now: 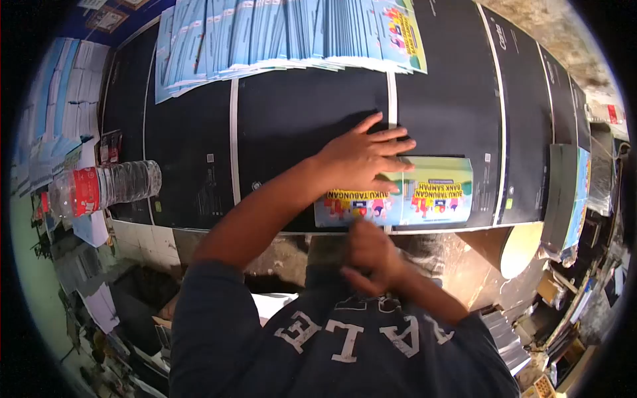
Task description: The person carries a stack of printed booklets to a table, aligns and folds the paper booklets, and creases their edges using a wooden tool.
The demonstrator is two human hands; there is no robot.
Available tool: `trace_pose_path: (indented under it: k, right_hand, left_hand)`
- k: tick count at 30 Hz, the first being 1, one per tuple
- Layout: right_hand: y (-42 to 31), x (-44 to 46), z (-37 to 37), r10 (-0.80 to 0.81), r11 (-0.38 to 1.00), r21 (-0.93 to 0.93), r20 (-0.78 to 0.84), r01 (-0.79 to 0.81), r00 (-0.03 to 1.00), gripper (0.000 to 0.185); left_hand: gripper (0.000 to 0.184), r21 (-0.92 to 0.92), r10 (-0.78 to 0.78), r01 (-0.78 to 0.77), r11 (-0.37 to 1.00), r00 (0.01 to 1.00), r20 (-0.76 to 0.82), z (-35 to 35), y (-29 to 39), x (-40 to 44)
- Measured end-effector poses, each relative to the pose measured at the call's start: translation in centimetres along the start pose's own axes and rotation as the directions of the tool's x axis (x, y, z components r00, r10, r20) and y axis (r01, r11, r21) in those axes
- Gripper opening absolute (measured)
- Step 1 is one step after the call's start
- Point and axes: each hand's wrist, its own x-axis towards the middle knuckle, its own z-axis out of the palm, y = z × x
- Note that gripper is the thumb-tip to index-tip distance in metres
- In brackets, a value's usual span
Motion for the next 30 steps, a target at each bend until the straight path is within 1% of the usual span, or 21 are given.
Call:
trace_pose_path:
  k: [1, 3, 5, 6, 7, 9, 10, 11, 12, 14, 16, 17, 19, 20, 22, 24, 25, 27, 28, 29, 30]
  right_hand:
    - [0.9, 0.0, -0.2, 0.023, 0.996, -0.085, 0.101, -0.015, 0.995, 0.014]
    - [0.3, -1.0, 1.0, 0.076, 0.996, -0.053, 0.072, -0.072, 0.995, 0.016]
    - [0.3, 0.5, 1.0, 0.22, 0.975, 0.048, -0.05, -0.218, 0.974, 0.028]
    - [0.0, 1.2, 1.0, 0.069, 0.998, -0.005, -0.008, -0.069, 0.998, 0.026]
    - [0.0, 2.1, 1.2, 0.076, 0.997, -0.005, -0.006, -0.076, 0.997, 0.026]
    - [0.3, 3.2, 1.6, 0.119, 0.968, -0.241, 0.184, -0.073, 0.976, 0.023]
    - [1.7, 3.1, 1.8, -0.041, 0.999, -0.002, 0.081, 0.041, 0.996, 0.027]
    - [2.3, 3.2, 1.7, -0.055, 0.998, -0.02, 0.089, 0.057, 0.995, 0.027]
    - [2.3, 3.3, 2.3, -0.071, 0.997, -0.025, 0.08, 0.073, 0.994, 0.026]
    - [1.0, 2.6, 2.2, -0.062, 0.997, -0.046, 0.033, 0.064, 0.998, 0.026]
    - [-0.2, 3.0, 0.2, 0.028, 0.997, 0.074, -0.003, -0.028, 1.0, 0.017]
    - [-1.8, 3.3, -1.7, 0.034, 0.997, 0.071, -0.02, -0.033, 0.999, 0.017]
    - [-5.2, 2.6, -6.4, -0.105, 0.966, 0.21, -0.213, 0.15, 0.972, 0.017]
    - [-5.2, 0.9, -7.3, 0.112, 0.981, 0.178, -0.219, -0.073, 0.969, 0.018]
    - [1.8, -3.6, -5.7, 0.228, 0.942, 0.309, -0.297, -0.132, 0.927, 0.02]
    - [1.9, -3.1, -7.1, 0.146, 0.976, 0.197, -0.245, -0.098, 0.958, 0.016]
    - [1.9, -3.3, -6.9, 0.126, 0.982, 0.17, -0.239, -0.087, 0.963, 0.014]
    - [1.7, -3.7, -6.3, 0.151, 0.976, 0.2, -0.327, -0.088, 0.933, 0.01]
    - [1.2, -3.1, -6.5, 0.087, 0.989, 0.146, -0.401, -0.03, 0.912, 0.011]
    - [0.9, -3.0, -6.0, 0.089, 0.987, 0.157, -0.483, -0.014, 0.871, 0.014]
    - [1.0, -3.7, -5.4, 0.097, 0.978, 0.208, -0.479, 0.006, 0.872, 0.017]
  left_hand:
    - [0.051, 0.021, -0.013, 0.013, 1.0, 1.0, -0.019, -0.2, -0.6, 0.4]
    - [0.051, -0.022, 0.0, 0.0, 1.0, 1.0, -0.003, 0.0, -0.1, 0.0]
    - [0.051, -0.005, 0.005, -0.005, 1.0, 1.0, 0.01, -0.4, -0.3, 0.4]
    - [0.051, -0.011, 0.012, -0.012, 1.0, 1.0, 0.01, -0.4, -0.4, 0.4]
    - [0.052, -0.026, 0.004, -0.004, 1.0, 1.0, 0.012, 0.0, -0.3, 0.1]
    - [0.052, -0.018, -0.014, 0.014, 1.0, 1.0, 0.021, 0.6, 0.1, -0.4]
    - [0.052, -0.032, -0.014, 0.015, 0.999, 0.999, 0.036, 0.6, 0.3, -0.6]
    - [0.052, -0.021, -0.013, 0.014, 1.0, 1.0, 0.027, 0.0, -0.2, 0.2]
    - [0.052, -0.042, -0.031, 0.033, 0.999, 0.998, 0.062, -0.4, 0.0, 0.2]
    - [0.051, -0.055, -0.029, 0.033, 0.998, 0.997, 0.078, -0.1, 0.5, 0.2]
    - [0.05, -0.042, -0.056, 0.06, 0.997, 0.994, 0.095, -0.7, 0.2, 0.6]
    - [0.05, -0.048, -0.042, 0.047, 0.998, 0.993, 0.106, -0.9, 0.0, 0.8]
    - [0.051, -0.009, -0.05, 0.051, 0.999, 0.992, 0.114, -1.0, 0.2, 0.7]
    - [0.053, -0.035, -0.056, 0.061, 0.998, 0.992, 0.115, -1.3, 0.4, 0.8]
    - [0.052, -0.014, -0.05, 0.052, 0.999, 0.989, 0.138, -1.2, 0.2, 0.8]
    - [0.052, 0.045, -0.077, 0.07, 0.997, 0.98, 0.183, -1.6, 0.8, 1.2]
    - [0.052, 0.04, -0.034, 0.026, 0.999, 0.977, 0.208, -2.2, 2.1, 1.4]
    - [0.047, 0.275, -0.227, 0.173, 0.946, 0.958, 0.176, -2.8, 5.2, 2.0]
    - [0.047, 0.311, -0.319, 0.258, 0.915, 0.933, 0.164, -1.8, 6.8, 1.6]
    - [0.048, 0.348, -0.412, 0.343, 0.872, 0.899, 0.147, -0.1, 8.0, 1.1]
    - [0.05, 0.271, -0.485, 0.447, 0.852, 0.87, 0.09, 1.4, 8.5, 0.7]
